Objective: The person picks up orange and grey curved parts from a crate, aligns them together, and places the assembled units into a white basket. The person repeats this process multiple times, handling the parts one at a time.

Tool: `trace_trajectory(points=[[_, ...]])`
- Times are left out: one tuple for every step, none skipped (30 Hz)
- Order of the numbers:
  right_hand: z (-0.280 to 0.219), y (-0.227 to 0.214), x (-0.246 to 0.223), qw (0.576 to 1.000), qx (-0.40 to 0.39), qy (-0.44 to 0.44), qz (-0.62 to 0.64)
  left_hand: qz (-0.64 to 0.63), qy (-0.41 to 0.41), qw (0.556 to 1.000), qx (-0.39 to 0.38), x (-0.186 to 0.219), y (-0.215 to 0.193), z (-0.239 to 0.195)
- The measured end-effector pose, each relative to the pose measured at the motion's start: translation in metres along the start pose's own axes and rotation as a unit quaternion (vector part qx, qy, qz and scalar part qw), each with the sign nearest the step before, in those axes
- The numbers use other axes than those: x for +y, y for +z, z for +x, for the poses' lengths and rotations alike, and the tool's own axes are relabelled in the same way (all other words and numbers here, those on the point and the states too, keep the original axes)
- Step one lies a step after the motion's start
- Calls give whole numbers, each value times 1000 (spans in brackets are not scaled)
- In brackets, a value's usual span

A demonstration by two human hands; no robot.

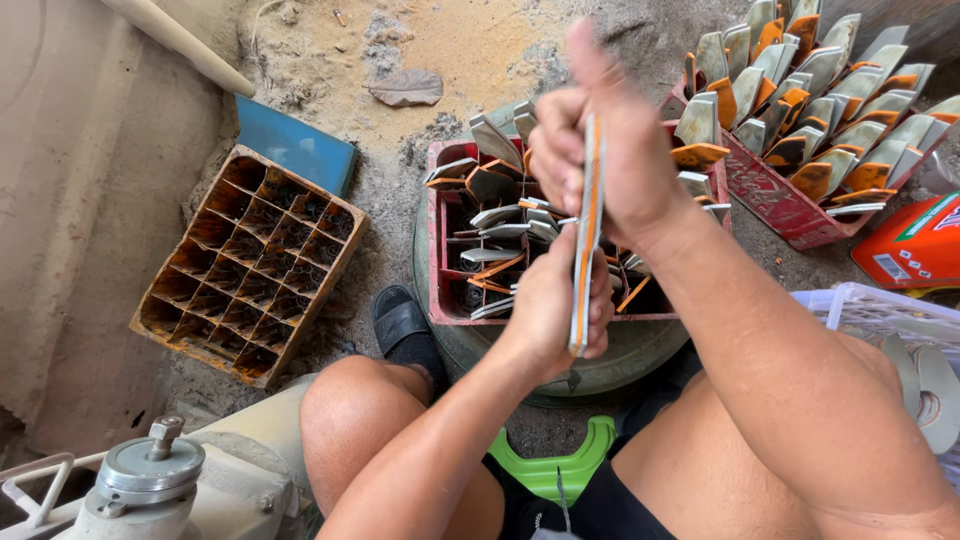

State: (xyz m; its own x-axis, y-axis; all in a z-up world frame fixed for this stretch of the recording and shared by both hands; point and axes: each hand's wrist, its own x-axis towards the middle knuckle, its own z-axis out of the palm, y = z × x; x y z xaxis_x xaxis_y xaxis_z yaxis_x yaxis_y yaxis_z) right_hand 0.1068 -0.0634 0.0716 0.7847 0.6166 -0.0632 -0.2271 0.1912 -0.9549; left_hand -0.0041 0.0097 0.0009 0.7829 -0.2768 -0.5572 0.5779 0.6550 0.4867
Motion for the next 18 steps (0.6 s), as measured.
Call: trace_trajectory(points=[[-2, -1, -1, 999, 2, -20, 36, -22, -4, 999, -28, 2, -2, -3], [-2, -3, -4, 997, 3, -44, 70, -16, -8, 999, -29, 4, -2, -3], [-1, -4, -6, 998, -2, -38, 58, -9, -13, 999, -30, 6, -1, -4], [0, -4, -7, 998, -7, -32, 48, -2, -18, 999, -30, 7, 1, -5], [0, -4, -7, 999, -11, -26, 37, 50, -2, 999, 12, 7, 3, -4], [-1, -5, -6, 1000, -13, -14, 13, 101, 12, 993, 56, 4, 7, -2], [-1, -7, -5, 1000, -15, -2, -11, 151, 25, 983, 99, 2, 10, -1], [-1, -11, -6, 999, -17, 7, -36, 153, 44, 983, 93, 3, 9, -1], [-4, -14, -7, 998, -25, 10, -60, 156, 62, 982, 87, 3, 8, -2], [-8, -19, -10, 996, -36, 7, -86, 159, 86, 980, 79, 5, 8, -2], [-11, -22, -13, 993, -46, 5, -113, 110, 63, 991, 32, 7, 7, -1], [-14, -23, -14, 990, -65, -37, -122, 59, 37, 998, -12, 9, 3, -2], [-18, -24, -16, 985, -85, -78, -130, 7, 11, 998, -56, 10, 0, -4], [-23, -25, -20, 977, -100, -124, -140, -25, 21, 996, -80, 13, -2, -4], [-29, -26, -24, 967, -115, -168, -150, -56, 30, 993, -104, 16, -4, -3], [-36, -26, -29, 956, -129, -208, -162, -91, 35, 987, -128, 16, -3, -3], [-44, -25, -33, 943, -142, -247, -173, -60, 57, 993, -87, 14, -1, -1], [-52, -20, -34, 948, -84, -186, -245, -29, 77, 996, -45, 12, 1, -1]])
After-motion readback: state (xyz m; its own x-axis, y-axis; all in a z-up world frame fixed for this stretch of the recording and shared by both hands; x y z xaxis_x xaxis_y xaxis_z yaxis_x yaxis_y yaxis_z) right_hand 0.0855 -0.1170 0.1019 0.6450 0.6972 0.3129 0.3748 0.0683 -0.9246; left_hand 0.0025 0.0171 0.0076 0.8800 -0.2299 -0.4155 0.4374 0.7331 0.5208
